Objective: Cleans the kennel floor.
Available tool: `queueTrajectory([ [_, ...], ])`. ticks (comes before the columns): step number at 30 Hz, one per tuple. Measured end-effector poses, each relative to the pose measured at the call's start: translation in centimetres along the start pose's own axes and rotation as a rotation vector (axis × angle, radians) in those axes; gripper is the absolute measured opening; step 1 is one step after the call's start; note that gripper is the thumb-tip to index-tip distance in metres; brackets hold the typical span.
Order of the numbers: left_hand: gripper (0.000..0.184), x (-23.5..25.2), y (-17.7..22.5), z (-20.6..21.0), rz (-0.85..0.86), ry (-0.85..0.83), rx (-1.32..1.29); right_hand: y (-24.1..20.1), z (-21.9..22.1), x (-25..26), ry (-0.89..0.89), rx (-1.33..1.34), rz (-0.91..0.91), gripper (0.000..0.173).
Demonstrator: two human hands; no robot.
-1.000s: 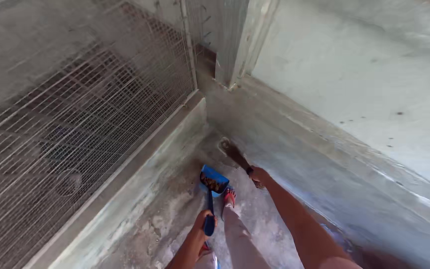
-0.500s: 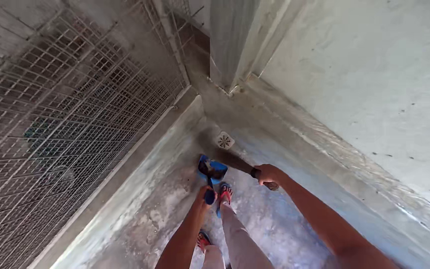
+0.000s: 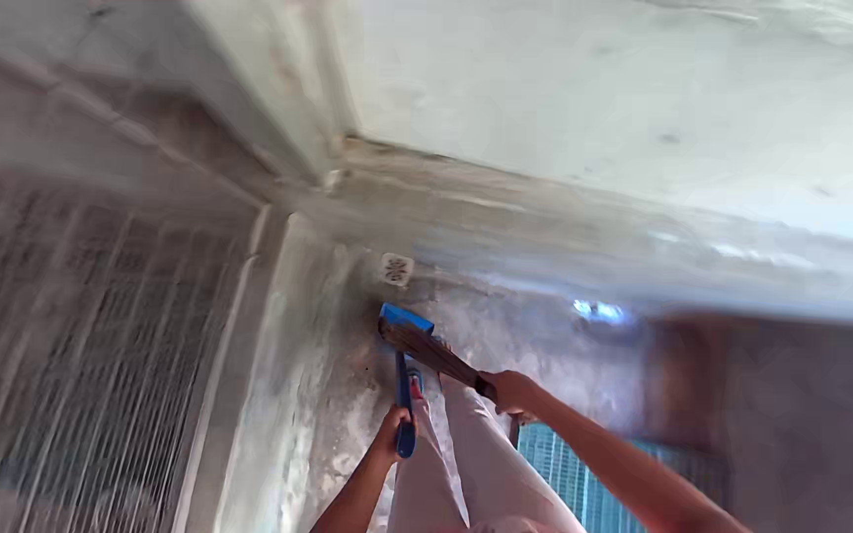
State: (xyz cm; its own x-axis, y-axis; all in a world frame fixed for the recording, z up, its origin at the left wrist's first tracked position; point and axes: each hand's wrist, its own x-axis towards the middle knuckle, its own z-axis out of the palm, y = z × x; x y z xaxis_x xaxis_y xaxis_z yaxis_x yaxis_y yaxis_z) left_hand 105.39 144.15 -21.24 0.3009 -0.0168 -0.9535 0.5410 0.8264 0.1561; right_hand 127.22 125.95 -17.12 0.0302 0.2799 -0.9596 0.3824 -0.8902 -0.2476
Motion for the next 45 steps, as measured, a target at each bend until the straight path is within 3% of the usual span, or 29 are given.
queueTrajectory([
  [4, 0.041, -2.4, -1.8, 1.3, -0.046, -0.060, 0.515, 8.6, 7.0, -11.1, 0.108, 0.301, 0.088, 0.092],
  [7, 0.061, -2.9, -1.6, 4.3, -0.091, -0.096, 0.912, 13.8, 16.1, -16.8, 0.230, 0.615, 0.190, 0.099],
  [11, 0.071, -2.0, -3.4, 11.3, -0.130, -0.189, 1.254, 17.7, 30.1, -20.9, 0.398, 1.047, 0.355, 0.094],
  [15, 0.065, -2.1, -8.8, 20.7, -0.171, -0.292, 1.475, 19.6, 42.0, -22.0, 0.563, 1.446, 0.554, 0.090],
  [20, 0.061, -2.0, -20.9, 32.1, -0.268, -0.370, 1.611, 26.0, 54.0, -21.0, 0.658, 1.846, 0.767, 0.076],
  [26, 0.028, -1.3, -43.1, 44.7, -0.372, -0.300, 1.617, 42.9, 66.1, -19.6, 0.625, 2.045, 0.955, 0.061],
  [29, 0.015, -0.3, -54.2, 49.3, -0.441, -0.213, 1.618, 52.1, 69.8, -18.8, 0.565, 2.174, 1.017, 0.059],
  [33, 0.015, 0.9, -67.7, 55.2, -0.469, -0.112, 1.677, 61.2, 71.2, -16.3, 0.528, 2.365, 1.012, 0.047],
  [35, 0.015, 1.6, -73.2, 57.4, -0.476, -0.086, 1.669, 63.1, 70.9, -14.8, 0.486, 2.379, 0.911, 0.044],
  [38, 0.015, 2.4, -80.1, 59.2, -0.430, -0.052, 1.700, 61.8, 70.6, -14.1, 0.463, 2.263, 0.701, 0.046],
  [42, 0.008, 2.4, -86.4, 61.0, -0.334, -0.055, 1.698, 58.4, 74.5, -19.1, 0.446, 2.143, 0.541, 0.055],
  [45, 0.004, 2.9, -88.6, 62.0, -0.350, -0.027, 1.695, 57.5, 78.6, -22.8, 0.443, 2.178, 0.556, 0.061],
])
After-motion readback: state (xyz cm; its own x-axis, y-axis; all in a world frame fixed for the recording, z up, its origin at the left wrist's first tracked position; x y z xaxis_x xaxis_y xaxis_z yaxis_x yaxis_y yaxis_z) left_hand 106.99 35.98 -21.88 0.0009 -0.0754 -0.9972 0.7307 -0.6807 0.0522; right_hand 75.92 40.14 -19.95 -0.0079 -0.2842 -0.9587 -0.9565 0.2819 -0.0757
